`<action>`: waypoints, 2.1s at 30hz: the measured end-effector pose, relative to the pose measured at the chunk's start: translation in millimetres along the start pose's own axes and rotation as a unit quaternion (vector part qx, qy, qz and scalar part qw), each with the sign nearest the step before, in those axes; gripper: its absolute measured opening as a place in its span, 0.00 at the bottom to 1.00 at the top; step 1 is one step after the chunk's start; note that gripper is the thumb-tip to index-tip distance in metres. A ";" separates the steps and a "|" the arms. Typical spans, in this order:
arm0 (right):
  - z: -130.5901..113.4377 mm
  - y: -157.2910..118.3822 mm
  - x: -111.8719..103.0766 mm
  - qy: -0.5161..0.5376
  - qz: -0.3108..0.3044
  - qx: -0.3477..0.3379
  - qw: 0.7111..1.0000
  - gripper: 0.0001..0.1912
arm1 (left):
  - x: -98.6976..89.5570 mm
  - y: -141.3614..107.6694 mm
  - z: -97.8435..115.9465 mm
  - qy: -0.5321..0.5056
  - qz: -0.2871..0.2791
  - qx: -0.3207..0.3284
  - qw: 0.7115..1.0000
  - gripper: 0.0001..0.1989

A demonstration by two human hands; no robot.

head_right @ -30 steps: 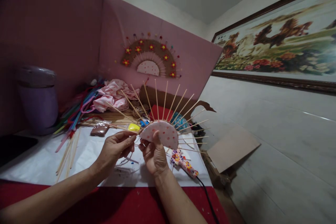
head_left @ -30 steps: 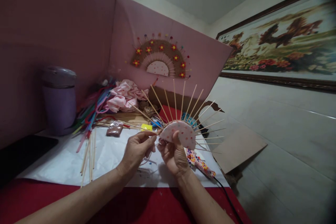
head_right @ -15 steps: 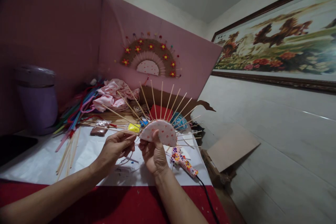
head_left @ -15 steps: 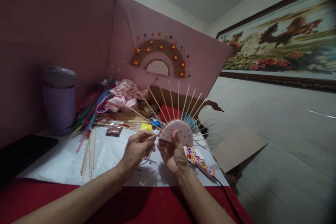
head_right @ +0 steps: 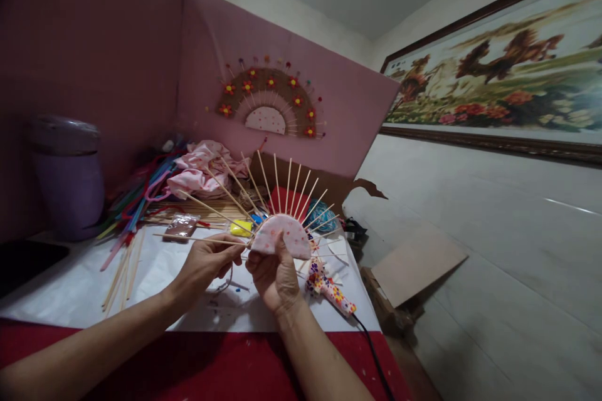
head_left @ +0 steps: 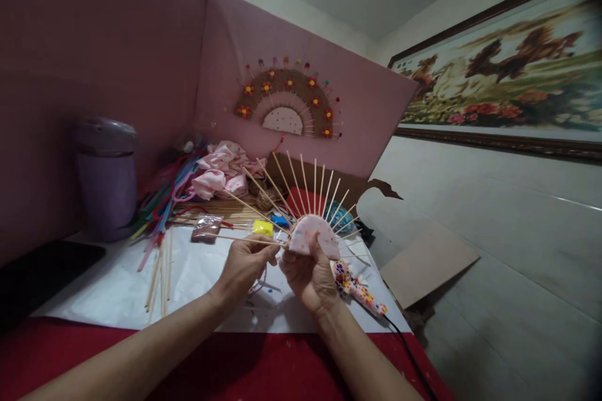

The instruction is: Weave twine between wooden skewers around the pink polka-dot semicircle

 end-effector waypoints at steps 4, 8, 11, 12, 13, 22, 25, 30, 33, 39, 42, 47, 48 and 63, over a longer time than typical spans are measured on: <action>0.3 0.7 -0.1 -0.002 -0.001 0.002 1.000 0.16 | 0.2 -1.1 7.6 0.031 -0.001 0.045 0.998 0.07; 2.1 0.0 1.4 0.003 0.001 0.015 1.000 0.13 | -0.6 -2.4 11.7 0.066 0.000 0.095 0.993 0.07; 2.3 -1.9 4.3 0.003 -0.009 0.021 1.000 0.12 | -0.2 -4.5 17.0 0.105 -0.003 0.141 0.984 0.07; 1.9 -2.8 5.6 0.002 -0.014 0.022 1.000 0.12 | 0.4 -5.6 18.8 0.121 -0.005 0.154 0.981 0.07; 1.4 -3.7 7.2 0.000 -0.021 0.023 1.000 0.12 | 0.7 -6.8 20.7 0.134 -0.005 0.165 0.977 0.07; -1.6 -10.8 18.7 -0.011 -0.071 0.044 0.996 0.11 | 0.1 -12.2 32.0 0.141 0.006 0.218 0.966 0.06; 1.2 -12.4 18.3 -0.019 -0.069 0.059 0.996 0.11 | -5.4 -8.0 32.5 0.139 0.026 0.233 0.962 0.05; 7.7 -14.7 16.7 -0.043 -0.062 0.091 0.993 0.14 | -8.3 -9.5 41.1 0.186 0.041 0.309 0.932 0.04; 7.2 -14.3 19.3 -0.037 -0.078 0.086 0.992 0.12 | -6.2 -15.0 48.8 0.242 0.050 0.357 0.901 0.04; 2.4 -9.7 18.4 -0.039 -0.090 0.064 0.993 0.11 | -8.3 -22.1 68.4 0.357 0.092 0.443 0.817 0.05; -3.2 -6.6 16.1 -0.045 -0.081 0.043 0.995 0.11 | -13.7 -20.8 76.9 0.438 0.132 0.472 0.754 0.07; -16.3 -1.0 11.7 -0.024 -0.059 0.005 0.998 0.08 | -28.8 -16.8 87.3 0.467 0.180 0.486 0.716 0.07; -19.1 0.1 10.8 -0.018 -0.056 -0.002 0.998 0.08 | -30.9 -16.2 88.7 0.472 0.188 0.485 0.712 0.06; -25.3 11.3 -5.0 -0.024 -0.014 -0.008 1.000 0.08 | -37.1 -41.4 115.8 0.465 0.197 0.576 0.643 0.03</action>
Point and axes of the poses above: each hand's wrist, its own y-axis towards the middle knuckle, its own x-axis out of the palm, z = x × y, the point moved 8 cm from there along y, towards the middle knuckle, and after that the axes turned 6 degrees about -x, right-handed, at the moved point
